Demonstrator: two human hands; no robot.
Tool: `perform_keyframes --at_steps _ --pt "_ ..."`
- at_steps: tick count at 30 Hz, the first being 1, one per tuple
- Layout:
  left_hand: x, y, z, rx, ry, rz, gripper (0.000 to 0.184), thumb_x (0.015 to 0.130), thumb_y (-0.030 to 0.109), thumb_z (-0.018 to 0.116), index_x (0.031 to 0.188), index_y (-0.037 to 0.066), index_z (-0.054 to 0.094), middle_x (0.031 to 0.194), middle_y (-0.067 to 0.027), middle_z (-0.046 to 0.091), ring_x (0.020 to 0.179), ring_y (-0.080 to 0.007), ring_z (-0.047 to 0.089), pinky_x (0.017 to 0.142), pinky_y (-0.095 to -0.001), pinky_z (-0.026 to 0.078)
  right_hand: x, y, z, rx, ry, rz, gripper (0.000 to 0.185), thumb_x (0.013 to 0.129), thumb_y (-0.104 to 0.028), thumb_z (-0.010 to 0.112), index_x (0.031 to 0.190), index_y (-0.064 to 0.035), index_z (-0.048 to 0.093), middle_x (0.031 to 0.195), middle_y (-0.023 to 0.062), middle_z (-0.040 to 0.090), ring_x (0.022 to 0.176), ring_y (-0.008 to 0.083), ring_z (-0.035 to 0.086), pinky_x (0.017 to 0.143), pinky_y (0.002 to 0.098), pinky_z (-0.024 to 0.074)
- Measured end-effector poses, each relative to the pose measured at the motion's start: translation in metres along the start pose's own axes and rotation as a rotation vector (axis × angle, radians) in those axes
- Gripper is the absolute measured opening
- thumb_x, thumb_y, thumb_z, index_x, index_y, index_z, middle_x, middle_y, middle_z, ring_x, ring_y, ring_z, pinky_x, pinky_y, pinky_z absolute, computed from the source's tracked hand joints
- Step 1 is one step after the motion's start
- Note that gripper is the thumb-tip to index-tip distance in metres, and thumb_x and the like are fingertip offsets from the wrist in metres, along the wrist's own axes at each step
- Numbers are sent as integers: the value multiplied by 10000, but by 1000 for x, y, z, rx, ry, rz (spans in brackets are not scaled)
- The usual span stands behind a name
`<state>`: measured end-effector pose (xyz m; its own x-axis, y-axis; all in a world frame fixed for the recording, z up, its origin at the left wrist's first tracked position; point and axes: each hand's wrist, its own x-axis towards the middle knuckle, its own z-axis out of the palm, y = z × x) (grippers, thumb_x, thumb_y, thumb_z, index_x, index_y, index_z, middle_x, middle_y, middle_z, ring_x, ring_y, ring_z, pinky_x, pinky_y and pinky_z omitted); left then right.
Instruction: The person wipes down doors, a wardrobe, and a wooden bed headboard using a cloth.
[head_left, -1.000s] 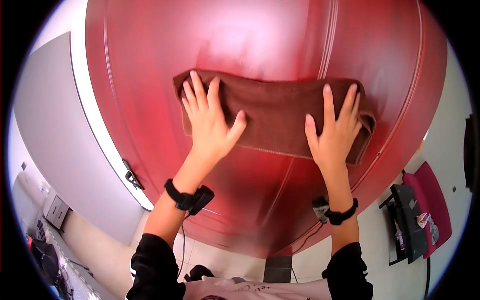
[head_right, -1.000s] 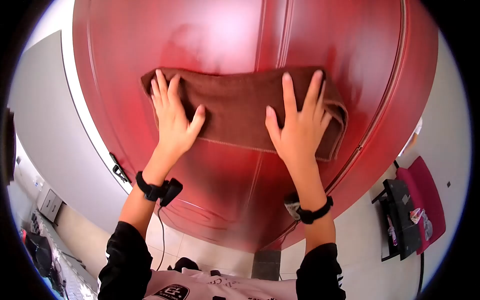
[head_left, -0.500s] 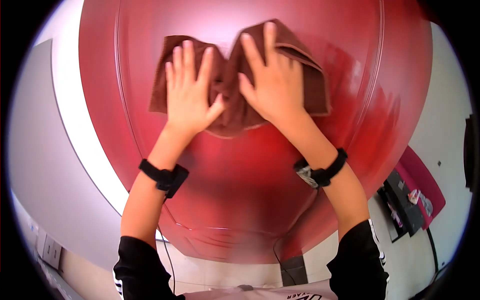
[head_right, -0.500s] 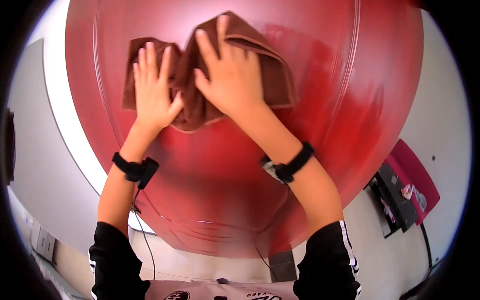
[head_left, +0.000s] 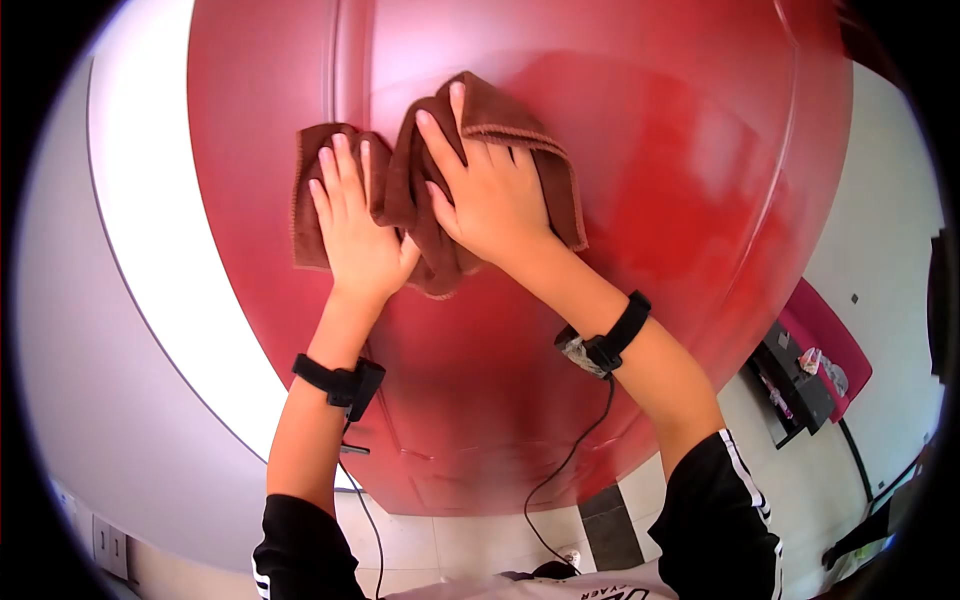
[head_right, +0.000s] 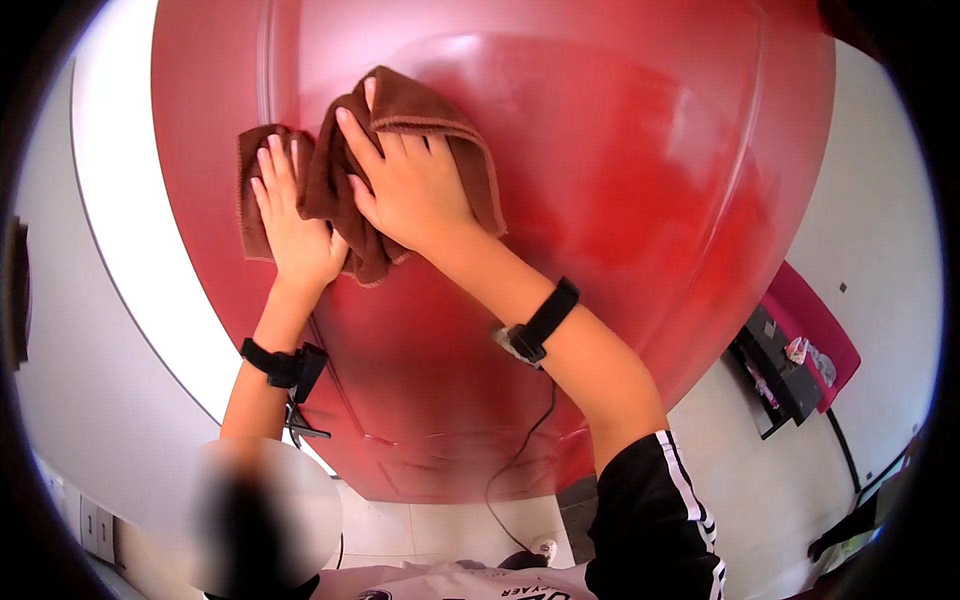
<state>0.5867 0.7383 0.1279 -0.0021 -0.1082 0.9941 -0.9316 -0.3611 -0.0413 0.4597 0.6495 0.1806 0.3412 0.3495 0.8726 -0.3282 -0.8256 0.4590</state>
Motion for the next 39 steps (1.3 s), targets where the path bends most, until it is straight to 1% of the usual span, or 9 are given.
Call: perform_keyframes --at_steps 8,11,12,14,17,19,21,27,39 --pt "-59 -9 -4 -142 -264 61 775 734 398 547 1354 -3 312 1449 -161 228 1324 -393 195 1043 -535 197 -40 -3 20 32 -263 -269 604 759 -236 573 1324 -103 404 1407 95 356 1050 182 525 823 335 431" --pt "-41 -11 -14 -94 -246 142 697 744 290 541 1324 -33 329 1433 -204 222 1302 -456 184 1043 -543 206 -6 11 7 29 -343 -398 562 742 -232 581 1282 -122 471 1059 38 597 788 167 572 687 332 438" --pt "-24 -3 -16 -25 -209 72 666 757 270 525 1317 -39 338 1422 -229 225 1289 -478 188 1037 -550 211 12 18 10 32 -59 -438 553 737 -214 579 1274 -129 480 852 25 599 711 184 567 631 336 438" --pt "24 2 -19 16 -57 -26 622 780 246 499 1309 -45 350 1399 -266 237 1269 -508 200 1028 -562 217 65 30 21 145 -98 -319 511 739 -167 558 1244 -118 494 746 75 575 668 249 555 585 364 418" --pt "92 -25 -13 3 205 -48 601 792 233 480 1308 -47 351 1373 -285 267 1252 -523 214 1028 -562 217 125 31 14 -65 137 -213 516 806 -196 524 1300 -87 418 1084 114 585 881 262 562 771 412 409" --pt "109 -40 -13 12 280 -65 609 789 229 483 1313 -48 343 1383 -277 265 1274 -498 200 1045 -544 196 144 27 19 -101 83 -60 630 767 -224 557 1320 13 369 1401 217 302 1148 345 464 954 439 365" --pt "105 -50 -13 42 291 -80 602 792 232 479 1310 -46 351 1397 -269 256 1293 -466 202 1058 -528 175 144 18 34 -187 373 -149 549 814 -242 529 1324 -89 396 1252 136 494 951 265 540 819 414 400" --pt "64 -69 -33 -26 180 -103 590 816 272 457 1340 20 354 1436 -216 236 1313 -426 216 1048 -535 188 132 -30 42 50 254 -158 554 730 -213 571 1250 -48 472 1325 130 436 1108 247 474 892 398 352" --pt "-90 -106 -51 -16 33 -339 606 892 283 353 1386 -39 212 1463 -245 125 1324 -476 80 1070 -504 83 66 -158 86 591 -119 -198 501 698 -76 490 1193 -1 510 1149 138 570 939 251 547 854 380 373"
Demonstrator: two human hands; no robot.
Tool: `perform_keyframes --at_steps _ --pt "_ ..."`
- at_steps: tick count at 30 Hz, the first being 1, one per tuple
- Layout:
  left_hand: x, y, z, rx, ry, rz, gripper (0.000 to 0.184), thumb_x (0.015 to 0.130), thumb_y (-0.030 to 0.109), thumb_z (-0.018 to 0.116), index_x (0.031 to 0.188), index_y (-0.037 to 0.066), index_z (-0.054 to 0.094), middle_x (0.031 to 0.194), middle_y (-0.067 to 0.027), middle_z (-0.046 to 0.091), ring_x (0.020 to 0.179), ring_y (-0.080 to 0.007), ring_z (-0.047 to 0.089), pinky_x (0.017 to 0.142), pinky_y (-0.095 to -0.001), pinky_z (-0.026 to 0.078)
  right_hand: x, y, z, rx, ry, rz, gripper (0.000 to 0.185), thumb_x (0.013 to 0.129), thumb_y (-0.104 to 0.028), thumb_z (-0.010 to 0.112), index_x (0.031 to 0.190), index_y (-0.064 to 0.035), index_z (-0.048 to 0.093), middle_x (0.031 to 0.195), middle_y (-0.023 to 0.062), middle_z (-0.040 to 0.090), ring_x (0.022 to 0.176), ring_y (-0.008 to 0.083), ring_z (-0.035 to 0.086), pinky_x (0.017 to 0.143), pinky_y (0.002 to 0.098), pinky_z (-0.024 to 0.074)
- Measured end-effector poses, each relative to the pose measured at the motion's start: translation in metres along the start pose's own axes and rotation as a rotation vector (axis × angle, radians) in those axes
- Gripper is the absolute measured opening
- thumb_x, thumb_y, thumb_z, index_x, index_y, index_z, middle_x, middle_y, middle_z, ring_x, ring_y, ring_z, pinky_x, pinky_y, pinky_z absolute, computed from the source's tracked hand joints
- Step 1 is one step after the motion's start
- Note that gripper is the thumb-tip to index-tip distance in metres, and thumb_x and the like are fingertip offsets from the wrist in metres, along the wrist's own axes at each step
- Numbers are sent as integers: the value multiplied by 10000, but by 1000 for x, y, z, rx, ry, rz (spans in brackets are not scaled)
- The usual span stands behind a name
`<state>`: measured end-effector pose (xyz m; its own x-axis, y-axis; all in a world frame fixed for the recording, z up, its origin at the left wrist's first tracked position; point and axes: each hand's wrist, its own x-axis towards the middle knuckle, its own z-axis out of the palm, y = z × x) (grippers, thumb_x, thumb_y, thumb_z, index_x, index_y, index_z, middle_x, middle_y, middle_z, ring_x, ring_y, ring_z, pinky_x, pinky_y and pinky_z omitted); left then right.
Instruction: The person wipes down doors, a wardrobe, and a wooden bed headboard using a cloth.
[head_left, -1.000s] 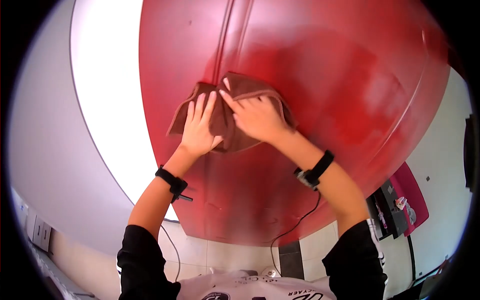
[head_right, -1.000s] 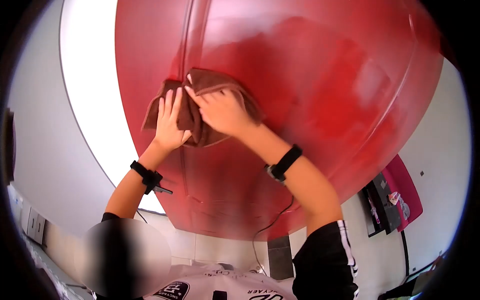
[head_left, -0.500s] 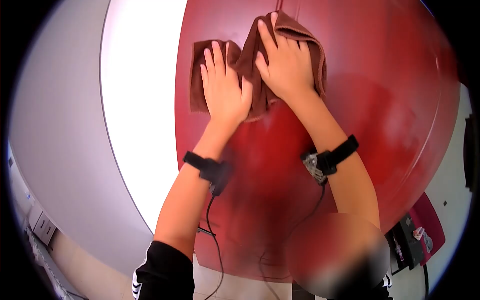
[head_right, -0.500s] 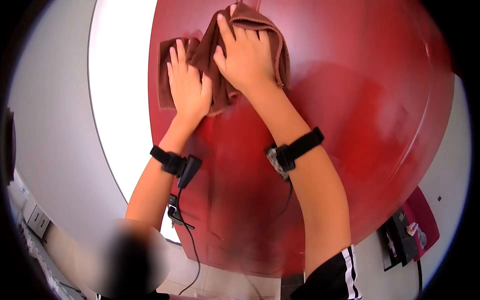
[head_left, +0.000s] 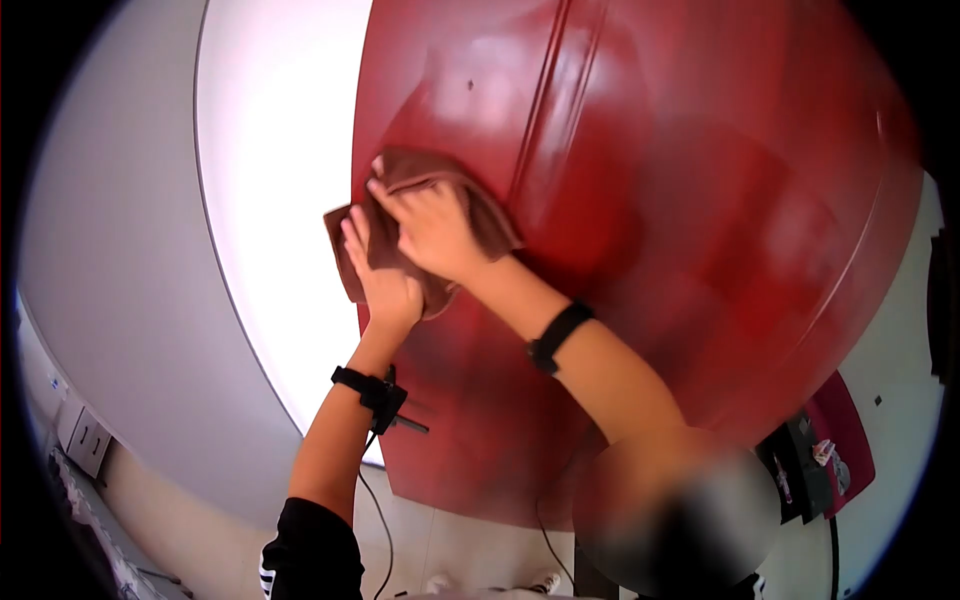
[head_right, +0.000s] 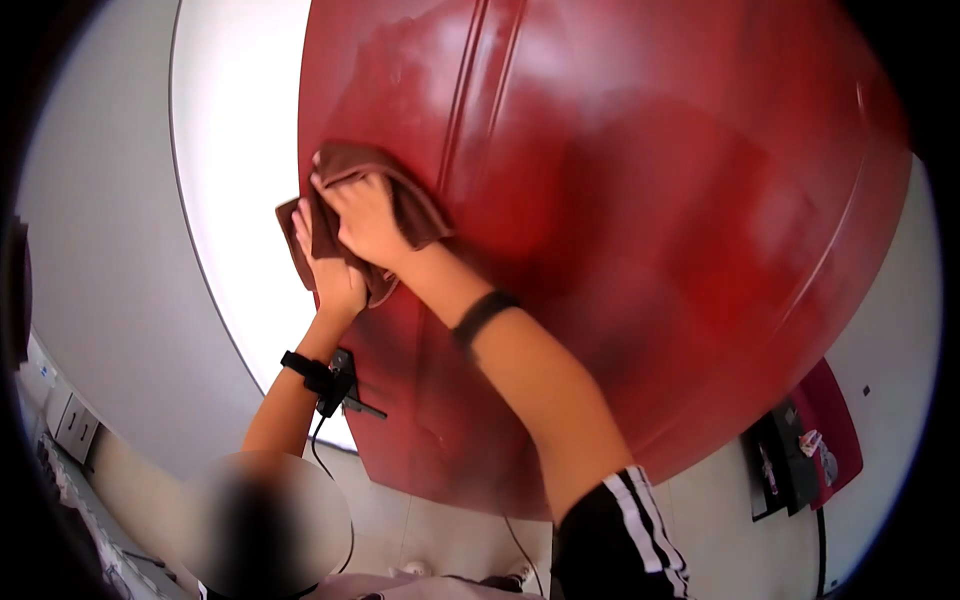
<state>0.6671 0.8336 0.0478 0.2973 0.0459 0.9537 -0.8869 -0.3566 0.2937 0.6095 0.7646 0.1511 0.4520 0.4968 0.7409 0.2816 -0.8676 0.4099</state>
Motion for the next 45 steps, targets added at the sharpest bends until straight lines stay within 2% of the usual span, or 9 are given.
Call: perform_keyframes --at_steps 4,8,10,13,22,26,28,36,45 --pt "-72 -24 -23 116 -272 39 616 888 282 365 1393 -27 194 1448 -305 17 1311 -519 18 1070 -533 59 -45 -22 29 113 -59 -164 391 776 -131 488 1150 -31 549 1069 112 597 1061 248 513 990 371 328" --pt "-61 -18 -41 117 -361 70 657 853 248 435 1407 8 176 1437 -315 33 1309 -510 51 1062 -544 107 -31 -3 -1 -43 -216 -285 429 747 -184 555 1166 -90 556 1065 85 605 1037 227 530 950 417 356" --pt "-37 7 -35 80 -326 107 646 862 290 444 1402 22 212 1446 -289 62 1307 -496 91 1058 -534 139 -29 19 -43 -88 -250 -183 503 702 -193 600 1197 -123 547 1237 71 532 1079 233 515 897 388 395" --pt "12 72 -24 60 -213 204 617 856 308 467 1381 41 281 1430 -290 113 1288 -500 142 1049 -536 167 -37 50 -112 -281 91 -177 560 697 -202 612 1245 -163 508 1361 70 422 1120 222 490 897 404 370" --pt "111 216 31 -33 100 504 657 778 286 543 1375 115 327 1424 -252 201 1301 -458 182 1036 -567 182 -94 112 -267 -651 258 81 517 741 -269 574 1238 -152 495 1300 142 463 827 296 601 723 419 470" --pt "132 263 48 -91 163 663 702 728 380 595 1357 162 371 1414 -233 237 1282 -442 230 1029 -562 205 -130 144 -328 -779 231 50 558 801 -281 531 1334 -171 407 1405 116 353 934 306 557 827 417 420" --pt "142 273 48 -223 218 664 661 725 389 586 1332 186 420 1413 -212 267 1282 -435 247 1016 -572 223 -139 133 -344 -846 241 206 578 799 -220 523 1338 -71 378 1408 171 314 1141 307 464 946 430 340" --pt "126 272 46 -54 124 568 672 743 321 566 1347 91 384 1425 -222 239 1305 -410 229 1053 -523 194 -152 149 -332 -879 367 325 571 811 -232 524 1348 -114 370 1407 190 303 1069 338 486 905 438 365" --pt "62 234 67 -20 70 490 656 758 334 540 1360 133 376 1435 -204 236 1298 -434 223 1027 -560 206 -207 119 -286 -788 238 411 622 781 -261 528 1356 -94 360 1434 214 244 1155 400 420 960 489 318"
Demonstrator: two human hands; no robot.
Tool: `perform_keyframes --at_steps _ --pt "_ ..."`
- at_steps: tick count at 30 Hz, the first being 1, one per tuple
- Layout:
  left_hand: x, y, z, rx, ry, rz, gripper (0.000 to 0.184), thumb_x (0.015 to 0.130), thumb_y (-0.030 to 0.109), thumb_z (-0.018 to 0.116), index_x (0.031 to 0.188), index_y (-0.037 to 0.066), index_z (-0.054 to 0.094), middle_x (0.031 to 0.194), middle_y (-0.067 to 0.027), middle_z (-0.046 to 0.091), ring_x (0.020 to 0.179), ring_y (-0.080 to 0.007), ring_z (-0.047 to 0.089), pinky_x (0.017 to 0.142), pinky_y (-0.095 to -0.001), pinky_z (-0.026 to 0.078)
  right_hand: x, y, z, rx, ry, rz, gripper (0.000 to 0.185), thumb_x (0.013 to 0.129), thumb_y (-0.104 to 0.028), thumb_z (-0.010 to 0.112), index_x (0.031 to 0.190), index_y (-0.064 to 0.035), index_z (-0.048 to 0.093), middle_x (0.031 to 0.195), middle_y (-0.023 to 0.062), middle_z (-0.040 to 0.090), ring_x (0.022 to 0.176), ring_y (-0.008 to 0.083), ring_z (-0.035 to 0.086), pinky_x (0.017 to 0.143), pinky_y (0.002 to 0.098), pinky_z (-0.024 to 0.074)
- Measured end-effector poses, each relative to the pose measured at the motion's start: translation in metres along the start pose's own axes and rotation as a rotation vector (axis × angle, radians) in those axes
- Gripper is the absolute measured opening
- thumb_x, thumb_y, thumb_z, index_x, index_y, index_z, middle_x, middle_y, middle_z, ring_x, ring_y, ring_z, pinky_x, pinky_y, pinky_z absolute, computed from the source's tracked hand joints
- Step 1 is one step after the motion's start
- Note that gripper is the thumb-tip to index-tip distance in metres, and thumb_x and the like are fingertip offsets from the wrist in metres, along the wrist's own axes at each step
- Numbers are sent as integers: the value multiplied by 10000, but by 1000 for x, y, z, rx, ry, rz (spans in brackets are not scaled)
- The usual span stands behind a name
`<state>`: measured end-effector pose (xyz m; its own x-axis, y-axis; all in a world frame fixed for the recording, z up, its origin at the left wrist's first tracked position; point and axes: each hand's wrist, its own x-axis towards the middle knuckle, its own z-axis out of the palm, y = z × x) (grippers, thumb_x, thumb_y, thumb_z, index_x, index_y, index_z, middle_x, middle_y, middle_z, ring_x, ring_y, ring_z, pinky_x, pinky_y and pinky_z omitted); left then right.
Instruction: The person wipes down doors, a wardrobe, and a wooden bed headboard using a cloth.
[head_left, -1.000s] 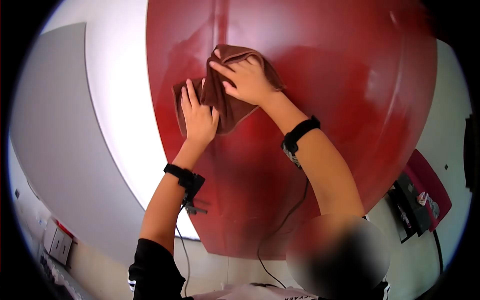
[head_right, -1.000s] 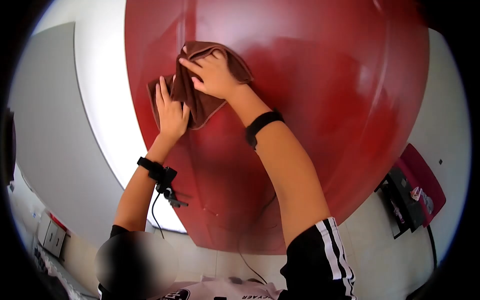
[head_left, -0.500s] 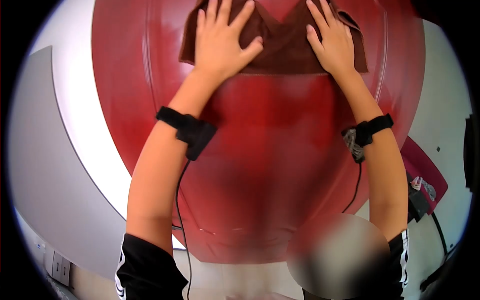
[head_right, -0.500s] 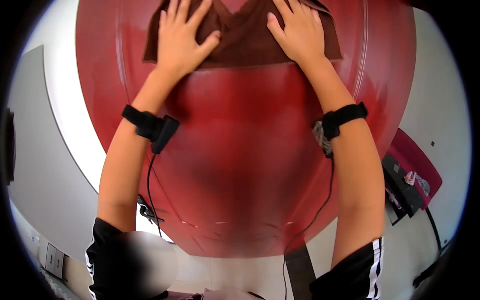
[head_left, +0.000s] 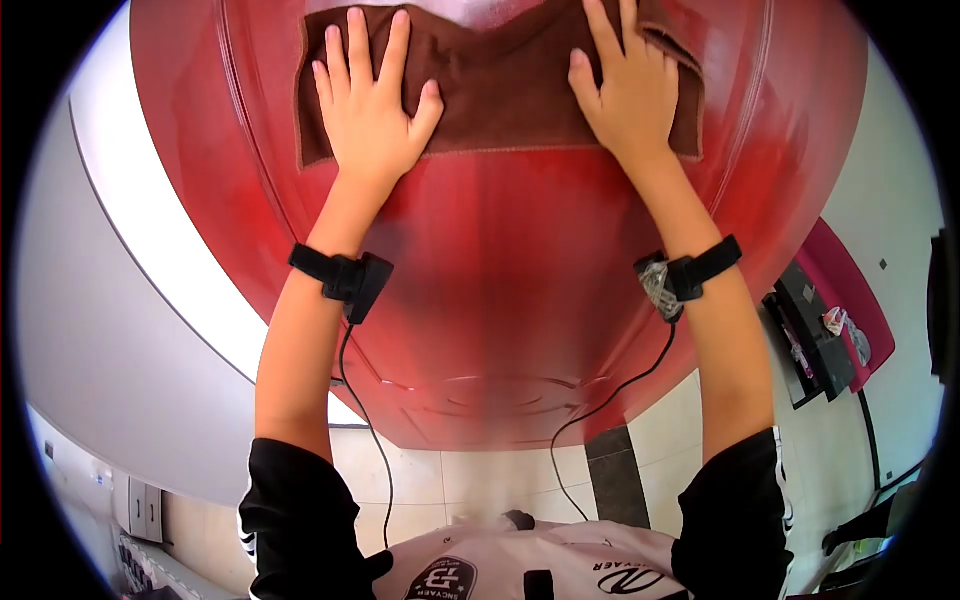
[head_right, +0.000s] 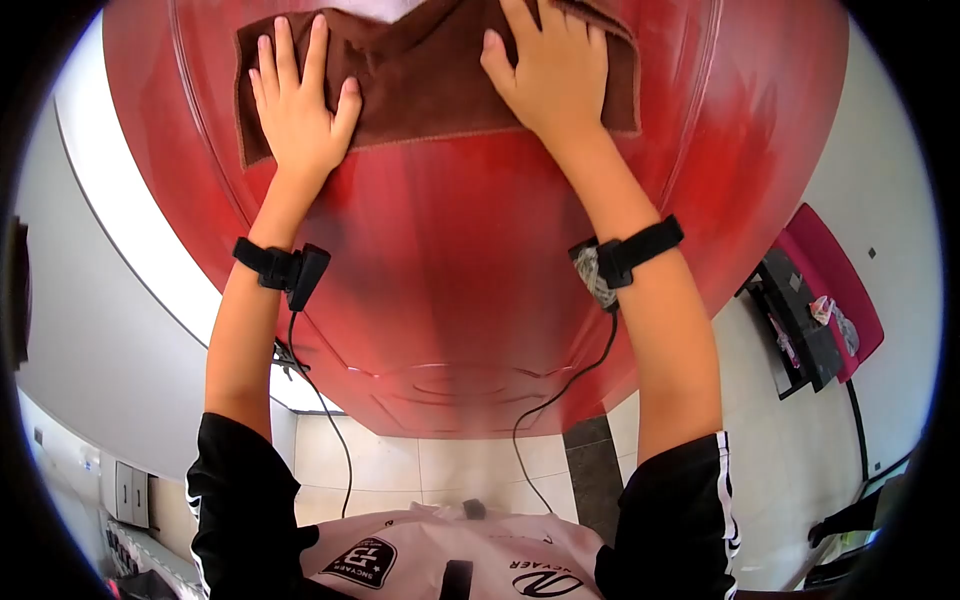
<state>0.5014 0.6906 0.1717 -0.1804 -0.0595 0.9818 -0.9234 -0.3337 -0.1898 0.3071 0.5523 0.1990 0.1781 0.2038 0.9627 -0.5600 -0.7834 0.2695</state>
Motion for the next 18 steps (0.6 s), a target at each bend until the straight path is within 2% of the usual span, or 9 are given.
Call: perform_keyframes --at_steps 3,4,5,8,9,13,15,17,18 --pt "-40 -3 -7 26 13 17 635 767 365 514 1362 181 387 1433 -194 258 1287 -430 255 1006 -575 231 -36 -20 -4 60 -99 4 631 771 -270 533 1354 -95 365 1434 209 248 1158 397 423 964 482 317" --pt "-49 -1 -13 23 -22 50 629 772 372 505 1360 179 391 1435 -190 258 1290 -428 254 1005 -576 230 -48 -25 0 8 66 -81 554 798 -286 530 1329 -175 420 1412 136 338 968 333 541 854 440 405" --pt "-63 -2 -19 19 -54 80 624 776 378 495 1358 177 394 1437 -186 258 1292 -425 253 1004 -577 229 -60 -32 -2 25 18 -93 560 789 -288 538 1326 -172 429 1414 154 328 981 350 531 858 451 396" --pt "-97 4 -11 1 -173 133 609 781 400 476 1340 162 426 1436 -178 272 1299 -413 255 1002 -572 231 -89 -32 11 129 -88 -97 596 749 -295 561 1322 -192 431 1388 114 377 1055 270 503 859 444 391" --pt "-110 5 -8 -9 -210 151 610 779 397 478 1337 156 430 1434 -177 277 1300 -410 257 1002 -571 230 -99 -34 14 121 -81 -161 583 761 -275 553 1320 -164 433 1406 151 342 1045 308 518 859 424 406" --pt "-150 9 3 -60 -340 183 624 771 375 498 1346 150 409 1435 -163 282 1310 -396 244 1009 -571 211 -133 -45 26 162 -228 -211 555 787 -272 525 1323 -164 432 1404 134 350 1008 262 532 830 423 413" --pt "-167 13 0 -93 -411 200 620 768 363 509 1340 146 412 1429 -168 288 1304 -402 244 1007 -574 214 -151 -52 27 255 -401 -182 558 785 -263 526 1325 -166 425 1383 97 390 872 248 577 746 425 443" --pt "-193 15 2 -143 -550 221 609 764 354 520 1321 127 425 1413 -171 307 1289 -417 252 1014 -574 204 -160 -64 22 291 -426 -229 555 755 -213 555 1297 -164 450 1280 61 493 672 210 591 553 331 467" --pt "-209 15 7 -160 -544 285 607 760 346 533 1311 112 426 1408 -178 303 1283 -427 250 1015 -577 200 -172 -68 22 315 -472 -257 545 762 -198 540 1298 -166 452 1154 59 554 649 206 587 537 328 462"
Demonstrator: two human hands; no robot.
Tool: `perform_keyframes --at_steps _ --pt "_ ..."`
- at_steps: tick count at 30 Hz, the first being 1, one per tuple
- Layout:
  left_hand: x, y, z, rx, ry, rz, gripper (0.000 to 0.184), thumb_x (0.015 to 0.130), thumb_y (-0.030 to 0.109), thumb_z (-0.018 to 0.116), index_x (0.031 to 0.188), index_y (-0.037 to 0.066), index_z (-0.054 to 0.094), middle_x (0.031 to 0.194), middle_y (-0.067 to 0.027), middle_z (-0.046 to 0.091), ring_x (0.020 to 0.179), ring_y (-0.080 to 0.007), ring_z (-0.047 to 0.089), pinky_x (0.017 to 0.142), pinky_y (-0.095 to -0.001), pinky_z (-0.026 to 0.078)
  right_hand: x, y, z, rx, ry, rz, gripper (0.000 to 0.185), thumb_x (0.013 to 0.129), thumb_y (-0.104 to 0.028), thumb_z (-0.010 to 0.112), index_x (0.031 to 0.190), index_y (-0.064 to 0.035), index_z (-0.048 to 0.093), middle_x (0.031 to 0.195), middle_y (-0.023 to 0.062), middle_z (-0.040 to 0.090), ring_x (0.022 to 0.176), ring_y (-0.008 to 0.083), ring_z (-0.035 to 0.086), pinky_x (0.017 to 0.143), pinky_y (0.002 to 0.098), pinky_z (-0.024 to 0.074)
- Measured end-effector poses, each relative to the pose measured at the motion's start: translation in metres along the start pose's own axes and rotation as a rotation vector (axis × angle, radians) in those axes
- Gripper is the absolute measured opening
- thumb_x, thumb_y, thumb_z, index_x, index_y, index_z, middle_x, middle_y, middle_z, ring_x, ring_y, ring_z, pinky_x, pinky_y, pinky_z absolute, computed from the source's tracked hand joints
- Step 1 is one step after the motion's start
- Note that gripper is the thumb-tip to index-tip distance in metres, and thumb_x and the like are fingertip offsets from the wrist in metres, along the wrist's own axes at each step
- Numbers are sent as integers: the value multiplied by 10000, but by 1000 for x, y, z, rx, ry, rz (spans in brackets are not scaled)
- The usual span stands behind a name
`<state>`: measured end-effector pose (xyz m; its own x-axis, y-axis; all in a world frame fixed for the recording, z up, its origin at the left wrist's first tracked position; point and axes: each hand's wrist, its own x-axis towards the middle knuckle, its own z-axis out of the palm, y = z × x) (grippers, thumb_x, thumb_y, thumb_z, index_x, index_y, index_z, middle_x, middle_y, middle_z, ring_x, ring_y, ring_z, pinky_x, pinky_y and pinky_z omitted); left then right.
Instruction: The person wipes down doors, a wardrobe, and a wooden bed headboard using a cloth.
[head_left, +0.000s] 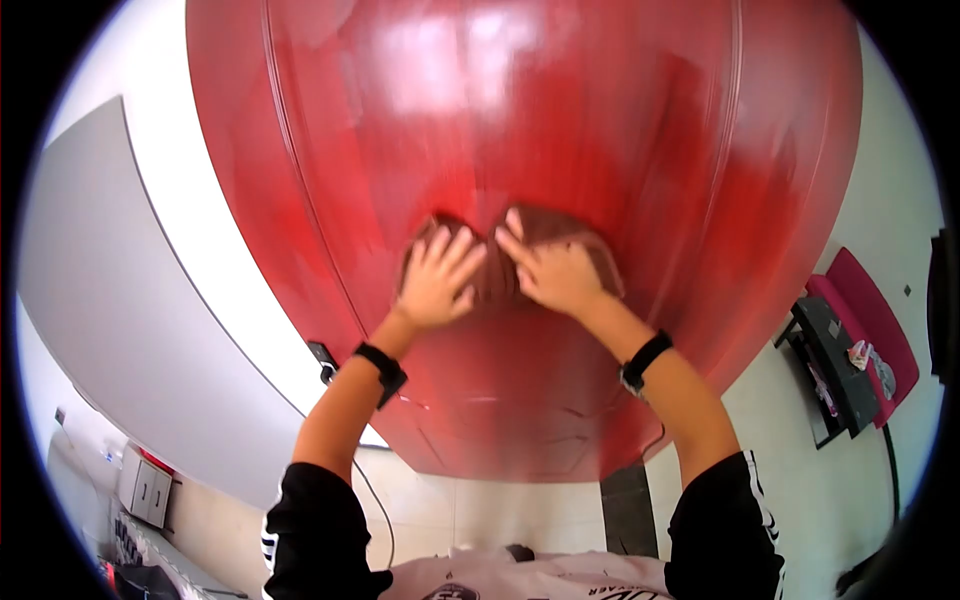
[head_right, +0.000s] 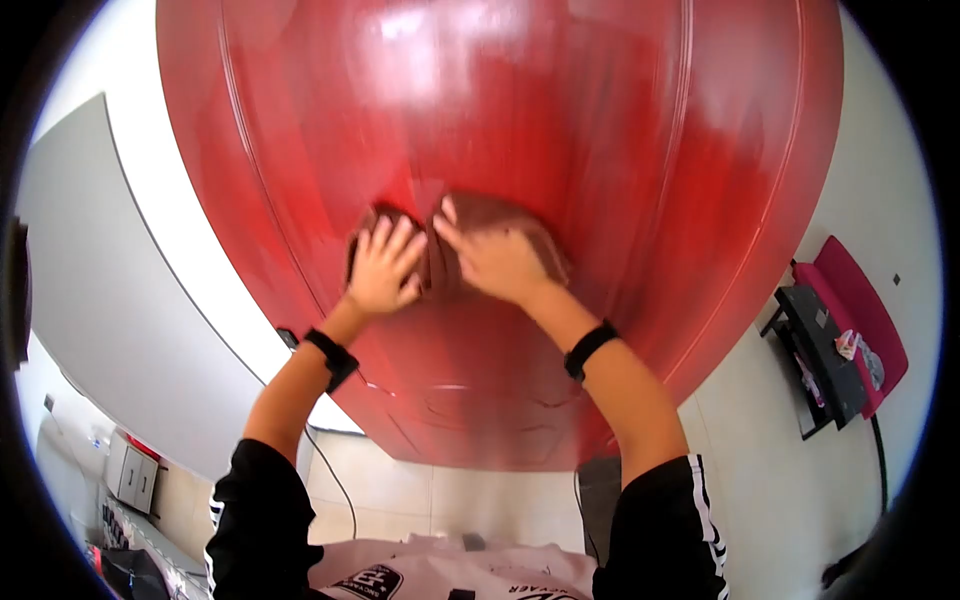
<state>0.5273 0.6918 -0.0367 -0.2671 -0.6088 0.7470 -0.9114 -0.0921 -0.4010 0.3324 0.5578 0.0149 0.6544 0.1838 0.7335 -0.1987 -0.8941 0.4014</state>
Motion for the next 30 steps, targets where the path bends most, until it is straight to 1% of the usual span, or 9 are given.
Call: perform_keyframes --at_steps 5,7,8,10,13,15,17,20,30 --pt "-49 34 -18 -54 -211 -161 619 743 294 583 1291 62 414 1417 -221 240 1288 -454 209 1033 -579 174 -35 -46 31 74 -92 10 575 762 -205 539 1324 -183 419 1116 61 597 609 214 579 544 353 467" --pt "-28 29 -22 35 -191 -160 606 756 275 564 1300 58 406 1418 -232 227 1301 -457 180 1046 -570 153 -12 -34 -3 83 -148 0 576 761 -189 539 1325 -200 421 883 83 632 606 228 579 545 367 464" --pt "-5 27 -36 65 -207 -159 614 768 248 540 1326 51 374 1427 -252 190 1308 -467 154 1048 -569 149 -2 -20 -12 76 16 -36 540 761 -153 496 1299 -169 461 679 82 592 580 224 564 526 352 450" --pt "54 23 -58 128 -84 -163 691 779 228 502 1398 49 252 1442 -269 129 1305 -492 128 1047 -572 146 22 25 -25 109 225 -47 526 714 -179 562 1237 -165 510 673 98 588 586 250 562 542 384 455" --pt "132 14 -70 117 188 -153 649 828 269 456 1409 74 244 1441 -272 127 1302 -501 122 1040 -584 146 48 78 -73 -74 224 149 527 743 -225 571 1258 -196 466 1061 104 600 659 274 609 593 413 480" --pt "174 12 -77 92 324 -105 597 847 284 457 1393 103 298 1446 -235 169 1295 -483 167 1034 -580 165 44 114 -87 -153 360 158 530 795 -256 533 1309 -184 426 1403 96 347 877 278 581 752 422 444" --pt "198 14 -73 114 433 -95 579 837 279 466 1378 119 335 1437 -220 218 1286 -471 206 1024 -587 180 30 124 -110 -124 318 255 631 765 -268 531 1351 -97 370 1434 202 252 1197 392 393 967 491 311" --pt "194 22 -52 138 531 -164 588 810 277 485 1365 124 365 1429 -217 244 1288 -455 223 1010 -602 191 1 133 -84 -375 604 241 564 799 -274 516 1344 -191 396 1423 96 325 1031 308 509 890 434 374" --pt "141 75 -11 119 285 -87 612 778 307 471 1359 134 390 1430 -220 251 1284 -469 233 989 -620 210 -68 101 -38 -280 461 357 558 767 -312 535 1310 -216 447 1393 134 363 912 250 549 818 415 399"
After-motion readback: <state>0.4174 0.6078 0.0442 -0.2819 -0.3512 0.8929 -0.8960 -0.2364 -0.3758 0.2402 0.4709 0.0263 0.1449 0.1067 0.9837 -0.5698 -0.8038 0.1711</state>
